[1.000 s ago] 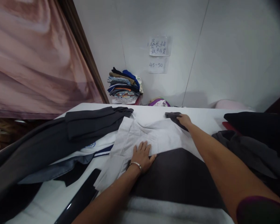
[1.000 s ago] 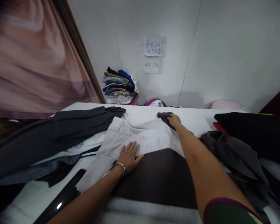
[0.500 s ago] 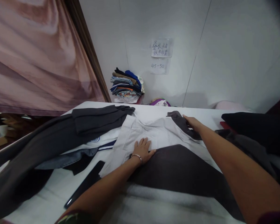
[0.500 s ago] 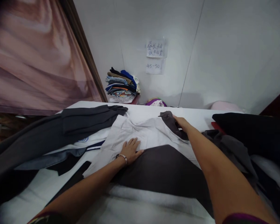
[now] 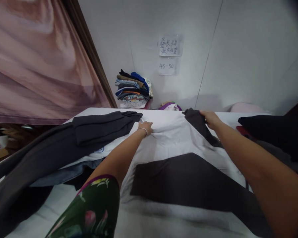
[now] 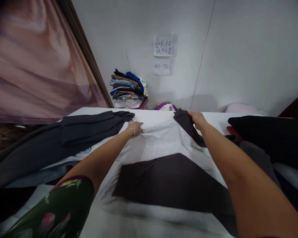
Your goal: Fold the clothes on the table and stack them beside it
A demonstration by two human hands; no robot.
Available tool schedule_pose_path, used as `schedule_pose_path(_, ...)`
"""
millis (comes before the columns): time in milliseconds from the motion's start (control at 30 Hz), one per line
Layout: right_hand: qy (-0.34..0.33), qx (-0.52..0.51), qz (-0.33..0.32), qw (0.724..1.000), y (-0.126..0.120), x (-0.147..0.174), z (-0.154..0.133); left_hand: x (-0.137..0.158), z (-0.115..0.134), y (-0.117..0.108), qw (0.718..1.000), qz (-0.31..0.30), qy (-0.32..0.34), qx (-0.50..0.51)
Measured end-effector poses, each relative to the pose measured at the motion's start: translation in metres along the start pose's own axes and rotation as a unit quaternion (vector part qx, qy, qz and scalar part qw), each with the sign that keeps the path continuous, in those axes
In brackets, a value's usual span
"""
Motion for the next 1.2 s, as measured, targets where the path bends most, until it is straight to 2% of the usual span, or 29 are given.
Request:
schedule_pose_path(100,-0.018,-0.056,-0.026,0.998,-0.019,0.006,-0.012,-0.009,-0.008,0.005,0.998,-0.069,-0.009,-0.009)
schedule_pose_path(200,0.008,-0.004,-0.028,1.000,-0.027,0.014,-0.011,-0.012,-0.014,0.006,0.995,-0.095,-0.015,-0.031)
schedule_pose_path(367,0.045,0.073,-0.010,0.996,-0.013,0.020,0.010,-0.014,-0.023,-0.007,0.994,-0.076,-0.037,-0.063)
schedule_pose_path(567,0.045,0.162,-0.032,0.985,0.019,0.012,0.032,-0.017,-0.044,-0.050,0.996,-0.024,-0.045,-0.066)
schedule_pose_path(667,0.056,0.180,-0.025,0.982,0.026,0.011,0.038,-0.017,-0.056,-0.060,0.997,-0.009,-0.059,-0.055)
schedule_pose_path(767,0.057,0.170,-0.043,0.983,0.027,0.012,0.040,-0.016,-0.064,-0.052,0.996,-0.011,-0.078,-0.030)
schedule_pose_path(867,0.058,0.176,-0.049,0.981,0.021,0.008,0.043,-0.016,-0.072,-0.032,0.995,-0.029,-0.094,0.005)
schedule_pose_path(1033,0.075,0.258,0.045,0.962,-0.011,-0.012,0.053,-0.020,-0.085,-0.007,0.989,-0.060,-0.091,0.097)
schedule_pose_path(1133,0.110,0.322,0.095,0.936,-0.031,-0.025,0.066,-0.022,-0.092,-0.004,0.987,-0.062,-0.082,0.121)
schedule_pose_path(1200,0.126,0.346,0.105,0.924,-0.035,-0.032,0.073,-0.022,-0.095,-0.006,0.986,-0.056,-0.078,0.139)
Point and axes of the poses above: each hand's wrist, its own x-axis away from the middle knuckle, its own y-axis out of the palm, z = x × y, the point moved 4 cm from there along -x, towards the middle knuckle, and after that the axes turned 5 degrees about y, right-handed, at the moved point
